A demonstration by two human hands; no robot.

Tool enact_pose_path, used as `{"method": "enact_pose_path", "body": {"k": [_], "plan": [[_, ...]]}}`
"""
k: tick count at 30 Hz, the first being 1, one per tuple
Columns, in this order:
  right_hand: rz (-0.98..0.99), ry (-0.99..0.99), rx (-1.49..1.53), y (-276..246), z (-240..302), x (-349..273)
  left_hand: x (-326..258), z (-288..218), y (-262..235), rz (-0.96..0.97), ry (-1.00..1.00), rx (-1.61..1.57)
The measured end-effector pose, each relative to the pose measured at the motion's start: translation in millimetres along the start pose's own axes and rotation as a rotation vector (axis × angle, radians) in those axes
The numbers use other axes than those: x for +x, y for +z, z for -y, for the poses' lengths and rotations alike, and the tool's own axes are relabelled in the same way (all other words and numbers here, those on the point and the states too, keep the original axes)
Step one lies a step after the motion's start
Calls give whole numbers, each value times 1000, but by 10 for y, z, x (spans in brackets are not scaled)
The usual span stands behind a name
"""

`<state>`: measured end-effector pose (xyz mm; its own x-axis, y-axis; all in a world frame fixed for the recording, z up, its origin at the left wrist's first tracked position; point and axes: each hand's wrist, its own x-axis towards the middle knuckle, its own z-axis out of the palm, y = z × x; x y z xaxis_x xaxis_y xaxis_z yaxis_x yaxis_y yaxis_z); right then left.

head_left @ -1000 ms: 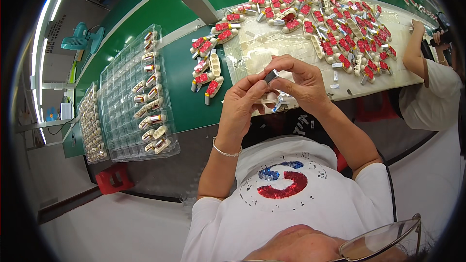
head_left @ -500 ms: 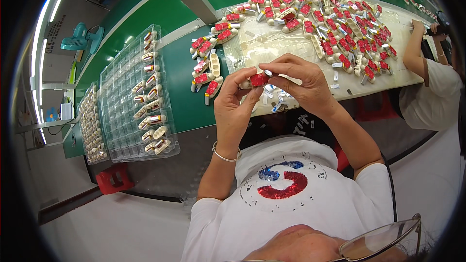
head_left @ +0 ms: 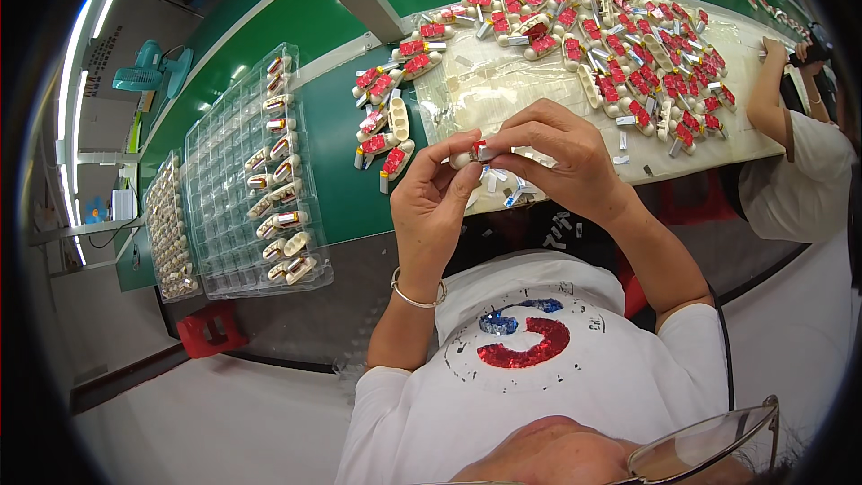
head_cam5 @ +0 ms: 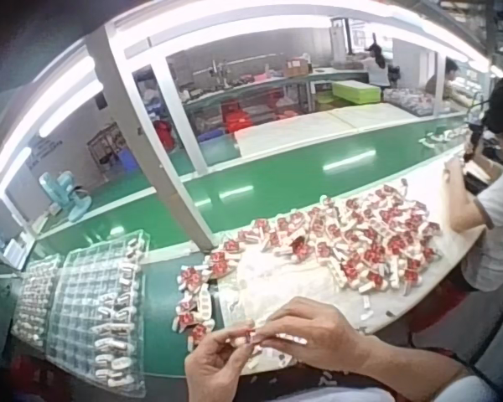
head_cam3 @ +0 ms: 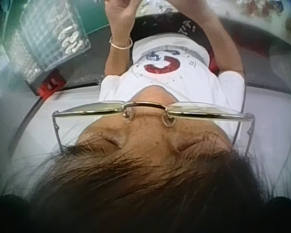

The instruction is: The person sits at a green workbench and assembles small white candles by hand. They pick up a candle, wrap a red and silver foil label around it, and place the finished unit into a clear plastic tray. The process is repeated continuously throughout the clip.

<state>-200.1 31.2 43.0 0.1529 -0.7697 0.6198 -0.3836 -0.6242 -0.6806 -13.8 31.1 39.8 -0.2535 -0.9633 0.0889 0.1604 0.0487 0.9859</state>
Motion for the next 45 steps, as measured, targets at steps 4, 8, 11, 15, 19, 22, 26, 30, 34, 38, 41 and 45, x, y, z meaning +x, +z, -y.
{"method": "enact_pose_path", "body": {"k": [4, 8, 11, 15, 19, 22, 26, 30, 34, 38, 41, 45], "plan": [[0, 4, -6, -14, 13, -13, -3, -16, 13, 3, 15, 25], [-5, 15, -7, -21, 41, -16, -5, -13, -2, 28, 54, 69], [-7, 30, 2, -16, 37, -38, -3, -17, 0, 42, 67, 67], [-14, 37, -8, -1, 52, -57, -5, -21, -12, 51, 68, 67], [-33, 24, -55, 31, 79, -82, -6, -30, 18, 41, 76, 35], [-36, 29, -32, 62, 91, -89, -3, 35, 55, -47, 55, -7], [-60, 140, 177, 80, 101, -85, 22, 77, 36, -74, 58, -112], [-88, 181, 165, 23, 72, -83, 1, 40, 35, -121, 151, -86], [-39, 316, 371, 43, 75, -121, -13, 83, -26, -86, 213, -45], [-14, 372, 437, 56, 115, -117, -27, 82, -31, -54, 233, -39], [-70, 368, 499, 99, 106, -123, -35, 64, -29, -49, 236, -38], [-184, 246, 270, 138, 198, -95, -35, 61, -20, -80, 198, -103]]}}
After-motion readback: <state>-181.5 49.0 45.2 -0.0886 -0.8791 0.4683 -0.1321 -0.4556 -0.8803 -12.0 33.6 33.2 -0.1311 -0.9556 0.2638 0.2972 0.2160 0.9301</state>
